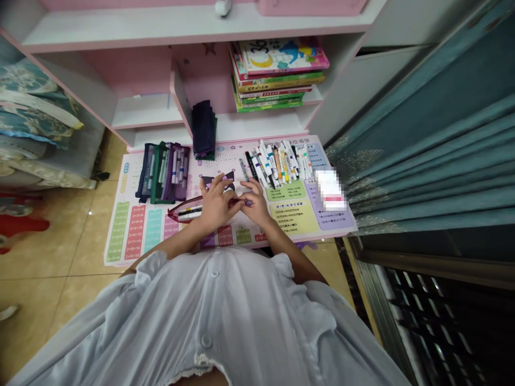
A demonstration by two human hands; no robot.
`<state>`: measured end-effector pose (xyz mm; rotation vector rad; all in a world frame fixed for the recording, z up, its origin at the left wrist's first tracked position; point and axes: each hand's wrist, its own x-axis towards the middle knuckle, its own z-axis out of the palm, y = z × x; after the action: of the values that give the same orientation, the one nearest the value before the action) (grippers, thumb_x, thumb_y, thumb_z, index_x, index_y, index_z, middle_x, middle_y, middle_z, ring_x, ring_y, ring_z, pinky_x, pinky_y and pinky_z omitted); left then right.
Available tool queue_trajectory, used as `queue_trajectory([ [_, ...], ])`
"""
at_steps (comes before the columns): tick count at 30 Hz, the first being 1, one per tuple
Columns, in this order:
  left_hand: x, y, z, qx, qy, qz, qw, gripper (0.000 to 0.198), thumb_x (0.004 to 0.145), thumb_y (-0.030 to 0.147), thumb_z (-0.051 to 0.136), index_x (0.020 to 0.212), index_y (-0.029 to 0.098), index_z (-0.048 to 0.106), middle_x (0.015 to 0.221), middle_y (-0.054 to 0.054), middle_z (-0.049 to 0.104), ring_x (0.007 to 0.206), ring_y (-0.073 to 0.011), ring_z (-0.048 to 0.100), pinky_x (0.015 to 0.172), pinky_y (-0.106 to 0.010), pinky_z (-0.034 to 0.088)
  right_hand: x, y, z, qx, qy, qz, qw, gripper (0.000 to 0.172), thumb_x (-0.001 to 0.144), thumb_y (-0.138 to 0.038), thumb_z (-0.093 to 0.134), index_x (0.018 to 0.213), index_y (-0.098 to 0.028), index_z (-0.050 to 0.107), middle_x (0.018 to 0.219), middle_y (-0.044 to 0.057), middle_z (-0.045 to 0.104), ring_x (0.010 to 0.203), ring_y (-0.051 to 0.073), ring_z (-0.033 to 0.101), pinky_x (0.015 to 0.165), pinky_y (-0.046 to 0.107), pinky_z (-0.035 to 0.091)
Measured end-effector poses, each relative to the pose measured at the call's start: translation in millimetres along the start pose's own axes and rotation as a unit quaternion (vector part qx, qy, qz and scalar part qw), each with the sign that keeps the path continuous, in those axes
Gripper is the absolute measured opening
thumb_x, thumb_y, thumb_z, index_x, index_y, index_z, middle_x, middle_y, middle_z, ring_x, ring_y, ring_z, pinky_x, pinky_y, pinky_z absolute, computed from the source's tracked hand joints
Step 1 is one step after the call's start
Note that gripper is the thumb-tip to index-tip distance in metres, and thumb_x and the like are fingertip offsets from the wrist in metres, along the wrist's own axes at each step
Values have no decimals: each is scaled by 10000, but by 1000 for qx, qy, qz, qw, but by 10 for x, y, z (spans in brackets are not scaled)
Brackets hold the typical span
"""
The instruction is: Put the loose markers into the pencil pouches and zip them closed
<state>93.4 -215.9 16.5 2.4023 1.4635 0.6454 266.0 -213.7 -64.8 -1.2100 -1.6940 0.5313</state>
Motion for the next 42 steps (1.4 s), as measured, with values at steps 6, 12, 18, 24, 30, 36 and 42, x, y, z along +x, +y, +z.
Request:
queue_trajectory([
  [6,36,-19,6,-11,-4,-35,999,155,899,300,612,849,240,745,1360,-83,652,1468,-362,401,1209,-737,55,9,-67,8,-3,-9,21,1000,186,816,-376,762,699,-253,686,1313,92,670,1451,315,439,1212,593,342],
  [12,87,-1,-37,-12,-50,-31,998,160,892,372,666,931,252,764,1397,-104,628,1490,-387,359,1184,-772,97,0,-65,-8,-28,-6,13,1000,141,813,-323,741,702,-257,687,1292,77,675,1433,317,456,1197,584,372],
  [18,142,-21,-80,-9,-89,-68,994,202,893,413,677,960,249,774,1428,-130,614,1496,-404,346,1145,-806,138,-5,-60,-14,-21,0,12,1000,182,810,-312,739,658,-251,661,1290,86,672,1406,326,477,1193,599,368],
  [24,177,-44,-84,-70,-99,-66,990,52,841,299,725,859,280,770,1362,-56,667,1462,-354,410,1172,-756,138,-12,-49,-15,-20,-1,22,1000,164,786,-349,798,690,-263,698,1300,71,666,1431,326,449,1208,599,356],
  [30,150,-46,-111,-93,-80,-115,986,68,818,240,695,814,257,760,1326,-56,690,1434,-353,447,1181,-753,141,-27,-47,-1,-26,4,4,1000,154,790,-345,812,709,-260,712,1309,77,662,1426,323,456,1203,595,364],
  [36,146,-75,-205,-84,-115,-140,980,125,844,269,637,816,259,759,1364,-46,668,1453,-349,422,1192,-734,179,-9,-78,7,-10,9,-12,1000,116,782,-366,833,778,-273,766,1296,81,668,1424,326,458,1194,567,386],
  [42,153,-59,-218,-87,-120,-161,976,172,879,257,594,807,263,751,1372,-34,664,1468,-331,407,1196,-729,172,15,-87,8,10,3,6,1000,83,799,-347,819,776,-286,767,1312,50,675,1450,307,436,1216,567,354],
])
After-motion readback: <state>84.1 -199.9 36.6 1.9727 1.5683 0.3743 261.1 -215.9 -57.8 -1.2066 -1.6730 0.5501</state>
